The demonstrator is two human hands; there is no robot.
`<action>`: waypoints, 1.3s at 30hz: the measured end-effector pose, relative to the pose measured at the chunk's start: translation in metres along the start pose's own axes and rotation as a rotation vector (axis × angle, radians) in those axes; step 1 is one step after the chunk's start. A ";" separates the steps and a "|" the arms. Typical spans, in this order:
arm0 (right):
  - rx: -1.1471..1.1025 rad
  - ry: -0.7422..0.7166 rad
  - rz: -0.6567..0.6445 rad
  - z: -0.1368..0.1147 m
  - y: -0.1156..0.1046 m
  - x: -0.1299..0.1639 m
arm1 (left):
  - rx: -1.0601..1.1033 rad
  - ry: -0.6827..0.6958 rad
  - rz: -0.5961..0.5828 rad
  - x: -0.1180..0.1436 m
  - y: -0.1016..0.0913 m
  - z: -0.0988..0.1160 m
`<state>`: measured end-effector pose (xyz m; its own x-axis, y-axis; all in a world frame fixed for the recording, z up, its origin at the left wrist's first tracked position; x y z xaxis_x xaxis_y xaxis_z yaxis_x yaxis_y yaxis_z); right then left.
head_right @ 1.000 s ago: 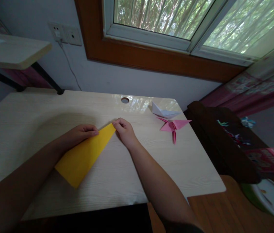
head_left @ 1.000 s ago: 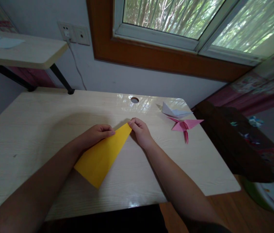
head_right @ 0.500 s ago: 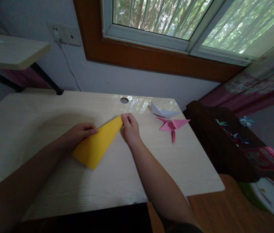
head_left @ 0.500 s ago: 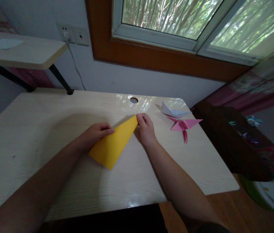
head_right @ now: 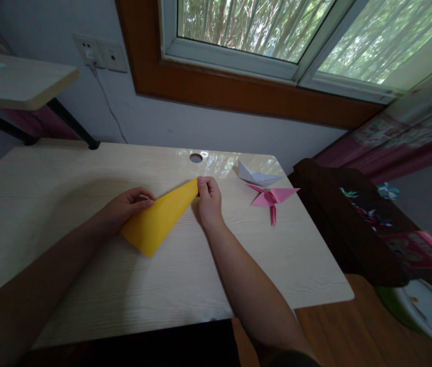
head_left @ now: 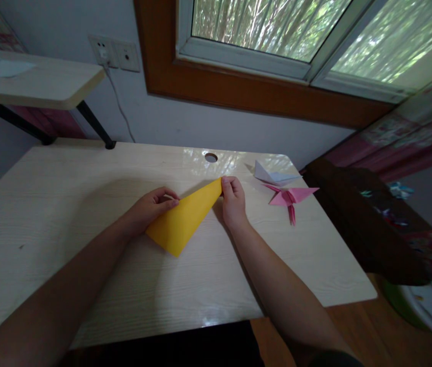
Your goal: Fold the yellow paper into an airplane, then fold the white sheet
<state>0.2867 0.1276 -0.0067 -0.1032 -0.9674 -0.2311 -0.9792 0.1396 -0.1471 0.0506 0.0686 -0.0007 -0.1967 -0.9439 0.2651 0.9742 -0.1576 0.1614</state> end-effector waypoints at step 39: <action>0.108 -0.032 0.066 -0.005 -0.001 0.001 | -0.096 -0.063 0.035 0.003 0.004 -0.002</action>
<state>0.2864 0.1251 -0.0018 -0.1596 -0.9484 -0.2741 -0.9459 0.2264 -0.2326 0.0536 0.0646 -0.0013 -0.1660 -0.9299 0.3283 0.9861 -0.1547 0.0604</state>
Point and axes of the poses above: each hand's wrist, its own x-axis away from the middle knuckle, its own y-axis out of the palm, z = x × y, the point moved 3 cm from there along -x, towards the middle knuckle, and after that the axes turned 11 degrees about x, right-handed, at the moved point
